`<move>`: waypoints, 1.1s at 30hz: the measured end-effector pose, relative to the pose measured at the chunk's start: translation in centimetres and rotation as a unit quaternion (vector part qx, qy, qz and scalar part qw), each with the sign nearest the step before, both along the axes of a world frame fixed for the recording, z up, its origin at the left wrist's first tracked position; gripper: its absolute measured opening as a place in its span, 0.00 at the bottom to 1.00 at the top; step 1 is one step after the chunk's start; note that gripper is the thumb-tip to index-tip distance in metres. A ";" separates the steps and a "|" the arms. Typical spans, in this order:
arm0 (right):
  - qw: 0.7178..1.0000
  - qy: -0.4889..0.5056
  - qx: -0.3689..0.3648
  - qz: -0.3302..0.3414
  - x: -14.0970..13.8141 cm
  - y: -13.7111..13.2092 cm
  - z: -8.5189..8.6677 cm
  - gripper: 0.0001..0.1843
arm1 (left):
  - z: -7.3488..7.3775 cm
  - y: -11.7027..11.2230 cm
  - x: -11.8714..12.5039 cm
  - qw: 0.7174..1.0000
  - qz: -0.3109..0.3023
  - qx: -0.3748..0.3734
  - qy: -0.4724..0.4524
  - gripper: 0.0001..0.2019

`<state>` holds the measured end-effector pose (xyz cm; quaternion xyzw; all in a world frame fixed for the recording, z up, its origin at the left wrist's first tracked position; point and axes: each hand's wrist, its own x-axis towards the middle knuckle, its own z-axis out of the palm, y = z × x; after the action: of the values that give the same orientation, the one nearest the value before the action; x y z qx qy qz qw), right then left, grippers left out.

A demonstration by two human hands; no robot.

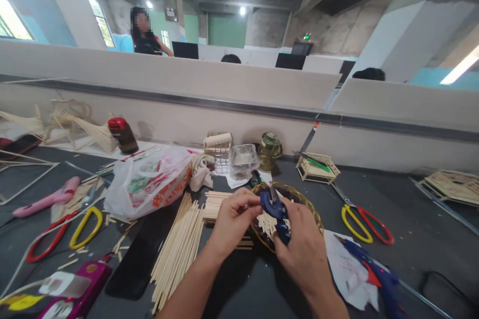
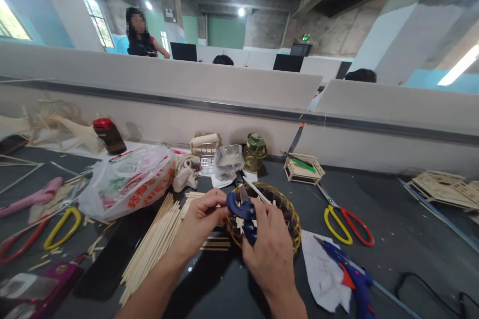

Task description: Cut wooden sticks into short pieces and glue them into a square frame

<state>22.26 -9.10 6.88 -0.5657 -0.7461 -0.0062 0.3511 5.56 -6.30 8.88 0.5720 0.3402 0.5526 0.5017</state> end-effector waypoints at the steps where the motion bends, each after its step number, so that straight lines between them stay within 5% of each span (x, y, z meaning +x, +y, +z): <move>1: 1.000 -0.020 -0.006 -0.002 0.2 -0.1 -0.3 0.29 | -0.5 -0.1 0.2 1.000 -0.011 -0.010 -0.008 0.07; 11: 0.997 -0.048 -0.060 0.005 2.1 0.3 -2.0 0.33 | -2.2 1.6 1.5 0.998 -0.020 -0.030 0.048 0.05; 33: 0.995 -0.030 -0.092 0.031 2.0 0.1 -1.7 0.33 | -2.9 1.1 1.3 0.995 -0.004 -0.053 0.079 0.06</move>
<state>24.22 -9.03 5.20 -0.5714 -0.7710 0.0564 0.2755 6.90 -5.20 5.99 0.5875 0.4053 0.4848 0.5056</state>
